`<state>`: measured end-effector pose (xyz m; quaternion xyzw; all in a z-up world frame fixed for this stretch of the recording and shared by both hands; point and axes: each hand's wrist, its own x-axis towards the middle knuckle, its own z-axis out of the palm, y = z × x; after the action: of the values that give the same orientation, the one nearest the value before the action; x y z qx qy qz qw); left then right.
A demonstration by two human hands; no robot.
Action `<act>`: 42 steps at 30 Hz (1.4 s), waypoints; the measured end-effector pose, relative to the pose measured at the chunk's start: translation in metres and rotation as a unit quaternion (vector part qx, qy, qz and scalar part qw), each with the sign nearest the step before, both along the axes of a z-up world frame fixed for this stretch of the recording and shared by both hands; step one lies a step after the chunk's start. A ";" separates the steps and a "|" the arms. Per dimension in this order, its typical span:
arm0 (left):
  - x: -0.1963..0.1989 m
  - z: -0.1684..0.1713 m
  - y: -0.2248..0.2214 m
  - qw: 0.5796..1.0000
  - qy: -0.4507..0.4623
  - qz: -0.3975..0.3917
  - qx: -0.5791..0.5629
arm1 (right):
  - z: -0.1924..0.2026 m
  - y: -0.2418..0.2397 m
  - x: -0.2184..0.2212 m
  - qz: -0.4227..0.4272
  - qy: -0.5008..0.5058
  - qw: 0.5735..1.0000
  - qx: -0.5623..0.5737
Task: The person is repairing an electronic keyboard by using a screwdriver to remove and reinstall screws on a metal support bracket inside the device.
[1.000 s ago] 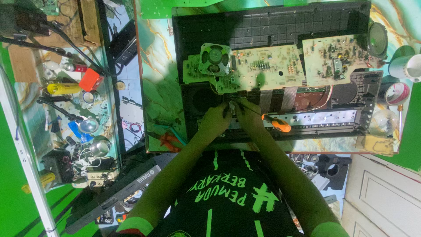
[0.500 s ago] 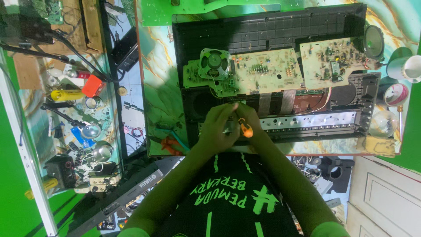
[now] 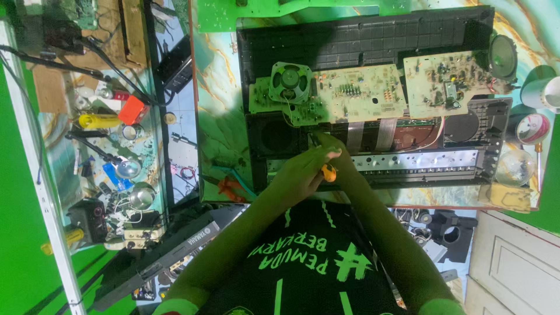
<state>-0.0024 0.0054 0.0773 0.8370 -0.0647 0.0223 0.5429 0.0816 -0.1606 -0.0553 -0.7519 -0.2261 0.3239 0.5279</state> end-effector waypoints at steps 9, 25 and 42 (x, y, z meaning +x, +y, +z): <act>0.008 -0.018 0.002 1.000 -0.004 0.013 0.021 | 0.155 -0.017 -0.007 -0.060 -0.286 0.956 -0.003; 0.008 -0.014 0.005 0.987 -0.098 0.120 0.042 | 0.150 -0.010 -0.012 -0.002 -0.341 0.940 0.031; 0.021 -0.013 0.017 0.996 -0.081 0.003 0.030 | 0.168 -0.007 -0.002 0.019 -0.262 0.965 -0.025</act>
<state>0.0184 0.0220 0.0638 0.8488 -0.1066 0.0902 0.5100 0.0799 -0.1672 0.1131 -0.8188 -0.3627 0.1313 0.4251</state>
